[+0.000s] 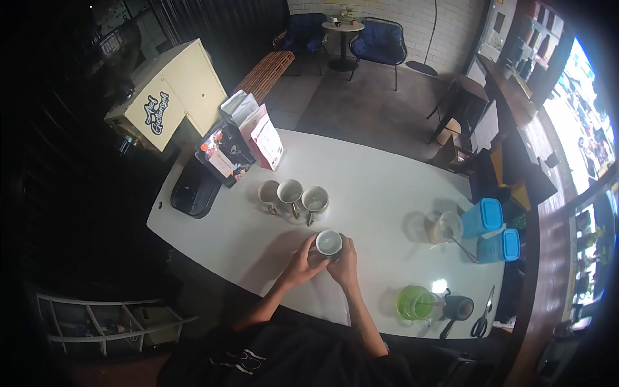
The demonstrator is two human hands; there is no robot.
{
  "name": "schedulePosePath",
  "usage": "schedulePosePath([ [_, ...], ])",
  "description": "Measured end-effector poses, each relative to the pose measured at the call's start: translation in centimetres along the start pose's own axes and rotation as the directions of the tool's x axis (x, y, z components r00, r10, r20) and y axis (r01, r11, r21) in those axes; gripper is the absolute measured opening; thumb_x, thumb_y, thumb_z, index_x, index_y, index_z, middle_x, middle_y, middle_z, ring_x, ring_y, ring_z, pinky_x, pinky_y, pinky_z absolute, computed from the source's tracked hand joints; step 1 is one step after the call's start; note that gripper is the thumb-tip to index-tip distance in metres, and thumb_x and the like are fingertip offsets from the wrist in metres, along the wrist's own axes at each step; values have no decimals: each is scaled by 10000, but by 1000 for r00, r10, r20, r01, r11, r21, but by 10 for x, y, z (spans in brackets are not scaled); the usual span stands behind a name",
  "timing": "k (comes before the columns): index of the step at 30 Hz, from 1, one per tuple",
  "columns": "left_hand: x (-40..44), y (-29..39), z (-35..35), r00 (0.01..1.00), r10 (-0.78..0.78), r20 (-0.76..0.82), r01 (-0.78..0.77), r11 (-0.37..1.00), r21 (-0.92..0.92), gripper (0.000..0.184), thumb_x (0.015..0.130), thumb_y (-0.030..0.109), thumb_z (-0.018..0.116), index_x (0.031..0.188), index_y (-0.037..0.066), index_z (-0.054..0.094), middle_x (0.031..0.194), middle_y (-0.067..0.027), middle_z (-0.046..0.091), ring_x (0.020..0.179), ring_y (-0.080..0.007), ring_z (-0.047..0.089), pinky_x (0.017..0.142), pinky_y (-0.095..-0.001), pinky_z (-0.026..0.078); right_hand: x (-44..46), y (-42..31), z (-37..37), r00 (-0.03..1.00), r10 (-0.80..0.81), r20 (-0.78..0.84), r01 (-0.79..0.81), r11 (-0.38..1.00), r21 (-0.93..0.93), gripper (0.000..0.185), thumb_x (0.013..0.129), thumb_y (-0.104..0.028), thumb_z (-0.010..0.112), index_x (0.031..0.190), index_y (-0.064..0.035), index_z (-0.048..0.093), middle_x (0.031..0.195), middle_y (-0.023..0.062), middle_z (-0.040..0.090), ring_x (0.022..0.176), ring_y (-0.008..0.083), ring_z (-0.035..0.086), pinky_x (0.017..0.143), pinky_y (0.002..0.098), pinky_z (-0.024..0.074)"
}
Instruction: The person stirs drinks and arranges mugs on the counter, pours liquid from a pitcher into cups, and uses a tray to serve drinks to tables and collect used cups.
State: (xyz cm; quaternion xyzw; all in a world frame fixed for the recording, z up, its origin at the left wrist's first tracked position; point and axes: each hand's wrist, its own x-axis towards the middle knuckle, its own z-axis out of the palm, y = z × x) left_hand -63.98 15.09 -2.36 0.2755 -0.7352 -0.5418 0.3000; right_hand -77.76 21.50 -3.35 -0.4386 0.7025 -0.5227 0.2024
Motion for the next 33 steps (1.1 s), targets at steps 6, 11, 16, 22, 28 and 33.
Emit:
schedulePosePath([
  [6,-3,-5,-51,991,48,-125,-20,976,216,693,788,156,792,1344,6,407,1247,-199,574,1172,-322,574,973,-409,468,-5,-11,16,930,-63,361,17,991,130,737,765,65,635,1434,0,332,1257,242,540,953,300,685,852,371,538],
  [11,-18,-16,-91,985,43,-167,3,965,264,714,726,169,841,1300,21,443,1207,-185,589,1128,-346,585,932,-416,481,-13,-7,11,949,67,307,-96,992,80,382,720,147,414,1059,32,545,1009,205,633,841,260,675,731,315,512],
  [16,-20,-25,-153,971,38,-235,44,941,335,688,710,188,849,1268,42,472,1177,-173,608,1101,-357,595,913,-420,487,-33,8,-1,945,325,40,-327,934,142,189,567,139,326,552,1,454,539,41,496,563,115,479,516,237,325],
  [22,13,-50,-213,926,55,-373,38,971,236,654,712,151,835,1251,34,484,1136,-175,629,1043,-321,639,877,-395,513,-45,1,18,935,338,-107,-335,941,48,178,533,111,324,490,-59,350,497,-51,282,517,56,247,460,296,129],
  [28,60,-92,-239,915,105,-390,-13,973,231,691,702,179,845,1267,48,469,1147,-184,623,1046,-335,635,872,-404,516,-20,-2,60,866,377,-327,-370,925,88,135,519,98,305,484,-31,322,487,-42,252,532,59,227,469,308,116],
  [33,81,-87,-240,938,81,-338,-12,980,201,712,729,211,835,1296,35,442,1168,-189,614,1072,-324,630,873,-402,529,15,-26,85,944,204,-258,-161,971,178,40,836,16,575,804,12,599,734,41,532,643,118,558,562,259,445],
])
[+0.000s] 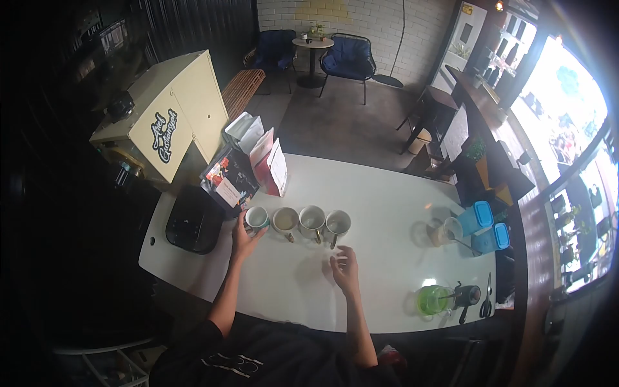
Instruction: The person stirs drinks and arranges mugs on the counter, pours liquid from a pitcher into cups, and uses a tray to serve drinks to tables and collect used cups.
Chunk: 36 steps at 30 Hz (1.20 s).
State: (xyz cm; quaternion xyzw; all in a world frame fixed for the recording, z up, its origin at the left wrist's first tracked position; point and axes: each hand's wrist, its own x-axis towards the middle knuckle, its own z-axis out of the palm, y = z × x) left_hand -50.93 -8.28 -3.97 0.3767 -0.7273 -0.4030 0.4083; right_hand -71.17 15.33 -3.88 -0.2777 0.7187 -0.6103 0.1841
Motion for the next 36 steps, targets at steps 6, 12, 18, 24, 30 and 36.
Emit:
schedulePosePath([
  [6,4,5,1,996,4,94,3,997,-71,713,753,195,826,1316,27,422,1209,-178,591,1107,-289,617,872,-397,553,22,1,15,1000,0,13,1,993,-120,192,917,-133,651,1022,28,651,1063,138,573,818,207,664,696,302,541],
  [12,2,2,-9,993,5,119,6,996,-85,694,812,214,777,1354,9,396,1315,-208,505,1232,-303,509,1010,-405,432,24,5,-7,996,-78,-40,68,973,-218,147,921,-88,624,923,49,676,861,119,650,685,204,680,611,293,538],
  [18,-27,104,0,997,10,76,1,991,-137,550,850,155,723,1304,-8,457,1216,-173,582,1175,-263,559,986,-381,453,-11,8,-70,998,14,-65,-30,965,-259,185,891,-107,677,887,78,684,808,110,667,683,162,683,617,271,522],
  [24,-76,143,76,820,89,566,160,912,-377,563,826,84,735,1304,-21,456,1191,-160,605,1164,-236,579,982,-366,483,-59,-17,-114,982,190,21,-182,964,-195,227,848,-164,718,992,11,703,852,113,689,712,184,699,631,307,517],
  [30,-106,134,155,652,214,728,-44,969,-245,906,745,135,813,1462,36,267,1422,-197,431,1319,-322,452,1065,-404,426,-95,-47,-167,981,188,39,-173,953,-250,273,863,-130,715,1083,16,647,927,96,706,847,174,700,752,294,536],
  [36,-104,144,198,690,264,674,-144,962,-230,871,672,153,871,1386,54,382,1278,-177,556,1189,-311,561,975,-397,478,-120,-78,-224,984,63,-169,-105,963,-249,254,956,-148,575,868,51,706,872,131,703,796,193,669,752,307,504],
])
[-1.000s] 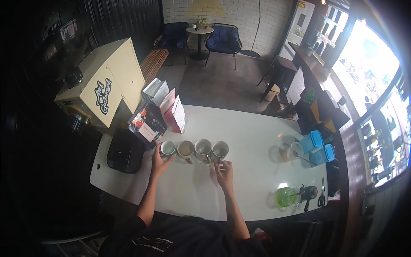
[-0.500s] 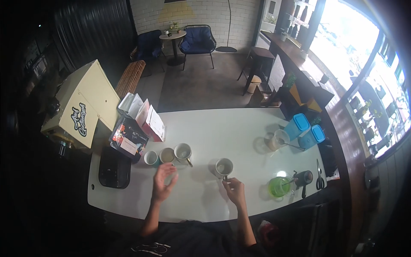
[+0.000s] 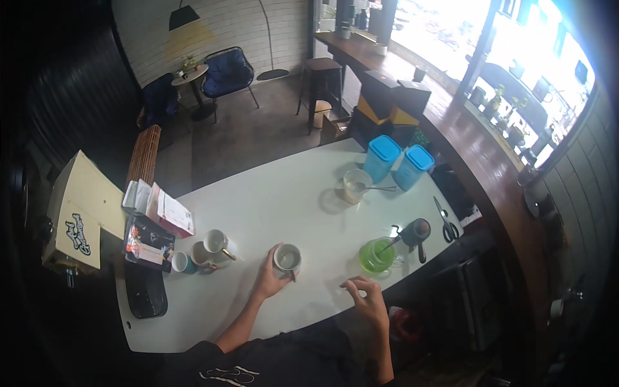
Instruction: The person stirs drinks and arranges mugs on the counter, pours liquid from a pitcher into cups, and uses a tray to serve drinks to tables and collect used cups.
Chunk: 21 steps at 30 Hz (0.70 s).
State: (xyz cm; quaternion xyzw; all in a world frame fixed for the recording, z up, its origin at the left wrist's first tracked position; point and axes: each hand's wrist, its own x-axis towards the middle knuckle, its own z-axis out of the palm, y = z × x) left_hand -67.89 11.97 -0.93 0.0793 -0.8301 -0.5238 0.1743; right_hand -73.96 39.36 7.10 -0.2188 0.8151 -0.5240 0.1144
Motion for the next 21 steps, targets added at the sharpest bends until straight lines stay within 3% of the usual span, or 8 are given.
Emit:
schedulePosePath([
  [2,7,-1,10,1000,-4,0,4,1000,-12,845,665,166,882,1358,54,412,1234,-169,588,1153,-308,587,955,-398,491,-6,10,-17,992,41,-120,-24,990,138,384,985,-168,517,741,67,697,826,142,690,787,199,653,748,311,496],
  [5,14,-2,24,999,-34,6,34,997,-69,806,650,184,899,1305,51,448,1154,-148,627,1074,-293,628,911,-394,516,-14,19,-40,955,-25,-295,121,942,313,356,953,-47,470,695,89,674,906,161,675,770,161,619,542,257,527],
  [6,16,-2,29,999,-48,4,48,995,-87,795,648,182,902,1292,52,454,1144,-142,629,1059,-284,631,900,-392,520,-17,18,-46,936,55,-346,99,905,413,301,892,24,437,711,98,666,980,165,664,777,139,598,439,210,507],
  [10,22,-6,55,1000,15,-24,-17,995,-101,770,645,138,900,1271,53,459,1099,-120,629,1005,-249,631,879,-377,519,-14,32,-68,790,214,-575,18,929,370,262,803,59,402,775,92,660,950,137,664,759,117,579,488,197,500],
  [13,28,4,71,1000,3,-18,-6,988,-154,765,648,114,894,1269,54,451,1084,-107,622,992,-229,623,877,-365,515,-17,73,-81,808,164,-566,-17,967,255,236,807,61,414,748,88,641,881,109,660,760,102,574,573,204,469],
  [14,28,9,75,1000,-29,-12,27,982,-185,764,648,104,891,1268,55,447,1079,-101,618,988,-219,617,879,-359,511,-15,74,-81,788,292,-542,-58,912,407,215,842,46,442,739,86,626,826,86,649,733,99,573,634,221,436],
  [19,39,17,96,1000,7,14,-5,990,-141,760,652,86,884,1267,50,441,1080,-93,608,989,-206,608,886,-352,505,-3,104,-89,875,255,-411,-40,885,465,254,967,-86,508,797,54,635,781,73,638,658,99,555,611,234,433],
  [21,41,21,102,999,11,40,-5,991,-131,754,655,82,881,1266,47,440,1076,-91,604,988,-205,606,887,-348,503,5,112,-90,883,189,-430,-146,981,130,244,973,-134,556,819,43,624,759,57,632,660,87,548,592,235,422],
])
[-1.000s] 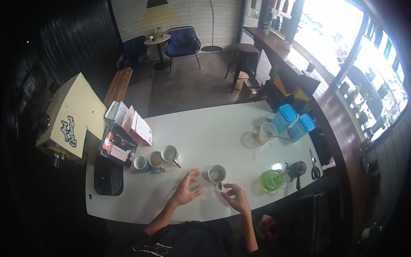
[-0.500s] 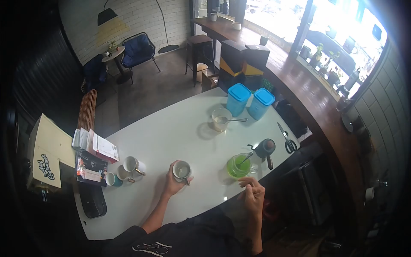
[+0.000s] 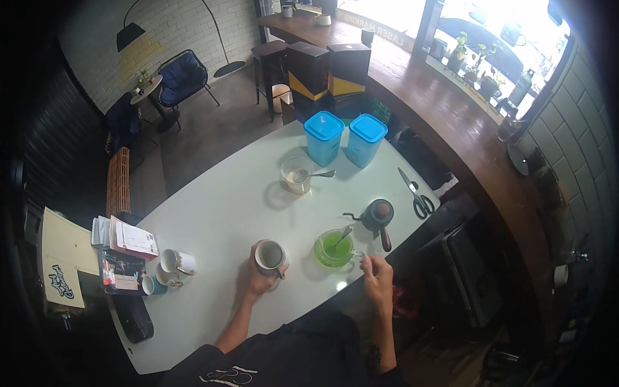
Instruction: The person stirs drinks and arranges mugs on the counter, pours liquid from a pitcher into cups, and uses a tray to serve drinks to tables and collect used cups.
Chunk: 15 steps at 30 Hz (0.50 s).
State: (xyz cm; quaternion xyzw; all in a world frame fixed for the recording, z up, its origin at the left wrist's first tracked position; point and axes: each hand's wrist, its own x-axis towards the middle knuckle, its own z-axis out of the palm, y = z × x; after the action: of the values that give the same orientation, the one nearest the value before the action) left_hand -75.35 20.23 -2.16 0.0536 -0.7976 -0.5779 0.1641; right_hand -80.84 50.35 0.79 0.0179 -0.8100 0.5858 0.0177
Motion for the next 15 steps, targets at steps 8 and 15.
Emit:
schedulePosePath([
  [8,13,37,15,991,-120,54,112,984,139,784,673,90,871,1295,41,397,1073,-98,596,989,-217,600,885,-347,495,22,-2,22,967,-255,-23,235,918,-319,194,907,-147,638,1003,18,603,944,159,600,858,288,619,743,366,489],
  [15,11,10,26,998,-58,31,56,995,77,746,705,190,850,1294,62,412,1095,-100,617,988,-212,624,861,-348,508,29,10,55,966,-192,-173,168,975,-142,249,923,-198,630,890,27,529,745,103,510,698,193,507,669,327,443],
])
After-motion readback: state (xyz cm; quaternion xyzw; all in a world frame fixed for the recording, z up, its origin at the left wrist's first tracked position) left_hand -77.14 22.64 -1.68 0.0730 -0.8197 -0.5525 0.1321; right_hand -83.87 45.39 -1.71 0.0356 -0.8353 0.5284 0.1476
